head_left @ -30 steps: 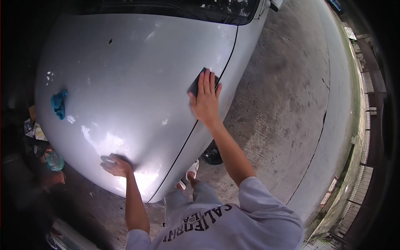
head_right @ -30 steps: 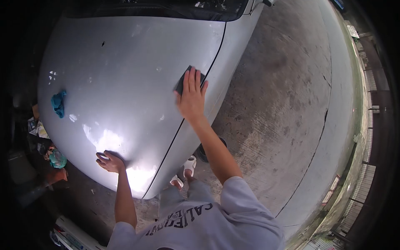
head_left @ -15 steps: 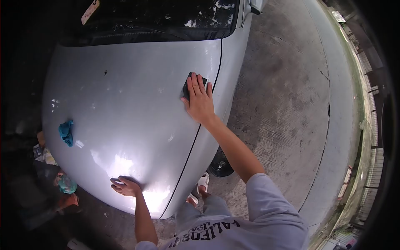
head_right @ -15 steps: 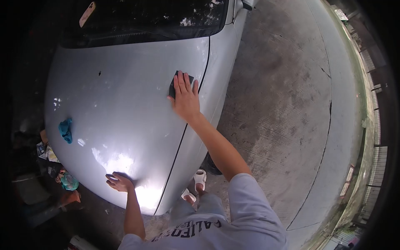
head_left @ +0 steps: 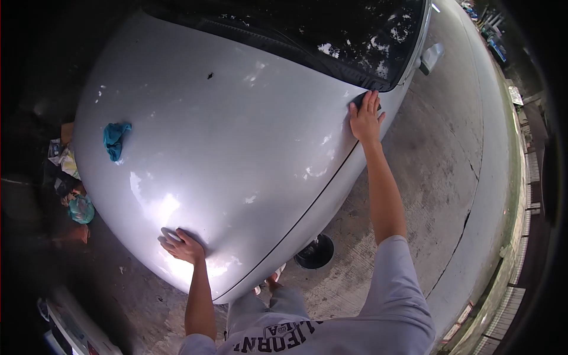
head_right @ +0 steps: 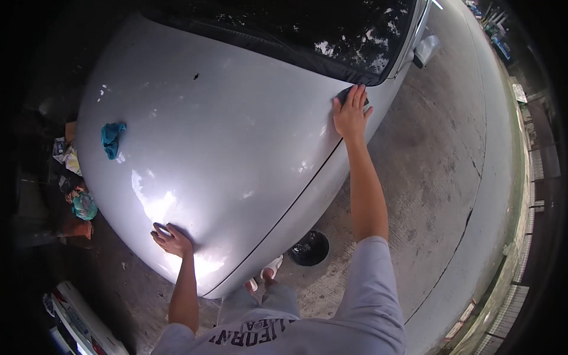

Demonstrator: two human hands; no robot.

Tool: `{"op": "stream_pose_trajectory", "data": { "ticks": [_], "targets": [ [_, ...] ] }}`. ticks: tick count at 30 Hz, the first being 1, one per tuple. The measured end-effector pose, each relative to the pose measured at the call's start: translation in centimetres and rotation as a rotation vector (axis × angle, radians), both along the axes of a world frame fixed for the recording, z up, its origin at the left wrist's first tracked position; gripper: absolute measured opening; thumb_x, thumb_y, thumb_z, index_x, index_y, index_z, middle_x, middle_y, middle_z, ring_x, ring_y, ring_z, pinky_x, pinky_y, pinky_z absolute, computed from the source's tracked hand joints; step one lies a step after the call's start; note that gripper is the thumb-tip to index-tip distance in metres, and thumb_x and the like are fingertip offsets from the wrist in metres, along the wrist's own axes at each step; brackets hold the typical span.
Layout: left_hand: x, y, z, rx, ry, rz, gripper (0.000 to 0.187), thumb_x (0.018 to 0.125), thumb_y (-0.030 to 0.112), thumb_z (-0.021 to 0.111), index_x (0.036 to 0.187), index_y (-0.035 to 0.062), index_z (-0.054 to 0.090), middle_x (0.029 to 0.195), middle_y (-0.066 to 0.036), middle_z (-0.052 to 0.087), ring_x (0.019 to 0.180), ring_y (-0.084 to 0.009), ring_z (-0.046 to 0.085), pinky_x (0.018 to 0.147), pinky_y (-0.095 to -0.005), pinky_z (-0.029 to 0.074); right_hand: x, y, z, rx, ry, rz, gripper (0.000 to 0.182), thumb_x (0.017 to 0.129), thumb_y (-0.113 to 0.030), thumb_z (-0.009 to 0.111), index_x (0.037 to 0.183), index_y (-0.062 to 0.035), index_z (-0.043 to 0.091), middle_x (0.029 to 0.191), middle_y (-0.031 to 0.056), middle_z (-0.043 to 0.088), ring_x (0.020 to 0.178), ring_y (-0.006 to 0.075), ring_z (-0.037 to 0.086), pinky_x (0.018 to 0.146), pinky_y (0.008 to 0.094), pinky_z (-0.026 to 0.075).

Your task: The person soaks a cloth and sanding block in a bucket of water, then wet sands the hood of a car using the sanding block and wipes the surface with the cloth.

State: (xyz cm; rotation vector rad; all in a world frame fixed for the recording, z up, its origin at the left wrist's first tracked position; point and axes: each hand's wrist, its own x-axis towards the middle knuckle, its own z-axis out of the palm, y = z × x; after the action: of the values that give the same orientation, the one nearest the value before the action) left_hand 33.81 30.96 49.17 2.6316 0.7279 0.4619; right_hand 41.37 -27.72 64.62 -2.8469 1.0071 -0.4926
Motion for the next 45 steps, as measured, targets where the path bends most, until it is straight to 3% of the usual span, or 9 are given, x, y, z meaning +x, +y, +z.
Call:
{"op": "stream_pose_trajectory", "data": {
  "ticks": [2,10,16,24,27,30,33,38,45],
  "targets": [
    [0.2,-0.4,0.3,0.021,0.037,0.033,0.066,0.104,0.058,0.033,0.155,0.0161,0.037,0.158,-0.025,0.029,0.145,-0.0426,0.031,0.114,-0.0574,0.029,3.4,2.5,-0.5,-0.006,-0.078,-0.213,0.077,0.103,-0.047,0.044,0.158,0.0025,0.020,0.167,0.0197,0.014,0.153,0.0372,0.017,0.118,0.0672,0.013],
    [-0.1,0.1,-0.1,0.004,-0.028,-0.015,0.063,0.104,0.056,0.036,0.154,0.0178,0.039,0.155,-0.029,0.032,0.144,-0.0441,0.031,0.113,-0.0576,0.028,-6.7,40.1,-7.4,-0.135,-0.001,0.876,0.081,0.088,-0.051,0.065,0.151,-0.0054,0.043,0.164,0.0092,0.029,0.153,0.0289,0.021,0.122,0.0570,0.014],
    [0.1,-0.1,0.1,-0.015,-0.024,-0.001,0.063,0.104,0.053,0.040,0.153,0.0149,0.039,0.155,-0.029,0.032,0.144,-0.0435,0.032,0.114,-0.0561,0.028,-4.0,10.7,-1.7,-0.070,-0.027,0.275,0.069,0.104,-0.039,0.044,0.158,-0.0017,0.022,0.167,0.0135,0.020,0.154,0.0343,0.018,0.120,0.0632,0.014],
    [0.2,-0.3,0.0,0.008,-0.055,-0.009,0.061,0.104,0.052,0.042,0.152,0.0154,0.040,0.154,-0.028,0.034,0.144,-0.0433,0.032,0.113,-0.0563,0.029,-21.8,37.4,-7.4,0.147,0.259,0.575,0.085,0.091,-0.042,0.063,0.156,-0.0010,0.028,0.166,0.0172,0.019,0.154,0.0381,0.017,0.118,0.0677,0.006],
    [0.1,-0.1,0.0,-0.007,-0.039,-0.017,0.062,0.103,0.053,0.043,0.152,0.0151,0.040,0.154,-0.028,0.034,0.144,-0.0434,0.032,0.112,-0.0564,0.030,-20.7,31.6,-6.8,0.213,0.222,0.698,0.080,0.093,-0.041,0.060,0.157,-0.0040,0.029,0.166,0.0132,0.021,0.154,0.0340,0.018,0.118,0.0678,0.006],
    [0.1,-0.1,-0.1,-0.044,-0.044,-0.004,0.065,0.102,0.056,0.043,0.152,0.0143,0.040,0.155,-0.028,0.032,0.145,-0.0421,0.031,0.113,-0.0567,0.029,-12.4,16.6,-4.1,0.081,-0.035,0.234,0.076,0.099,-0.040,0.052,0.158,-0.0003,0.024,0.167,0.0172,0.019,0.154,0.0378,0.016,0.117,0.0687,0.009],
    [0.1,0.0,-0.1,-0.018,-0.038,-0.007,0.065,0.102,0.056,0.042,0.152,0.0145,0.040,0.156,-0.026,0.032,0.145,-0.0416,0.030,0.113,-0.0565,0.028,-10.9,15.7,-5.1,0.001,-0.100,0.165,0.075,0.100,-0.038,0.050,0.157,0.0017,0.023,0.166,0.0208,0.018,0.153,0.0400,0.016,0.117,0.0694,0.008],
    [0.3,-0.1,-0.2,-0.041,-0.034,0.005,0.065,0.101,0.055,0.044,0.152,0.0153,0.040,0.156,-0.024,0.033,0.145,-0.0407,0.031,0.114,-0.0558,0.027,-24.5,40.9,-10.3,0.189,0.252,0.582,0.085,0.083,-0.035,0.070,0.155,-0.0054,0.035,0.165,0.0141,0.024,0.155,0.0321,0.017,0.116,0.0693,0.002],
    [0.4,-0.5,-0.4,-0.072,0.000,0.021,0.065,0.102,0.055,0.040,0.156,0.0176,0.035,0.161,-0.023,0.024,0.149,-0.0408,0.023,0.117,-0.0560,0.022,-10.6,20.2,-5.5,-0.024,-0.135,0.203,0.069,0.103,-0.043,0.045,0.155,0.0002,0.032,0.165,0.0167,0.025,0.152,0.0376,0.023,0.116,0.0695,0.010]
  ]
}}
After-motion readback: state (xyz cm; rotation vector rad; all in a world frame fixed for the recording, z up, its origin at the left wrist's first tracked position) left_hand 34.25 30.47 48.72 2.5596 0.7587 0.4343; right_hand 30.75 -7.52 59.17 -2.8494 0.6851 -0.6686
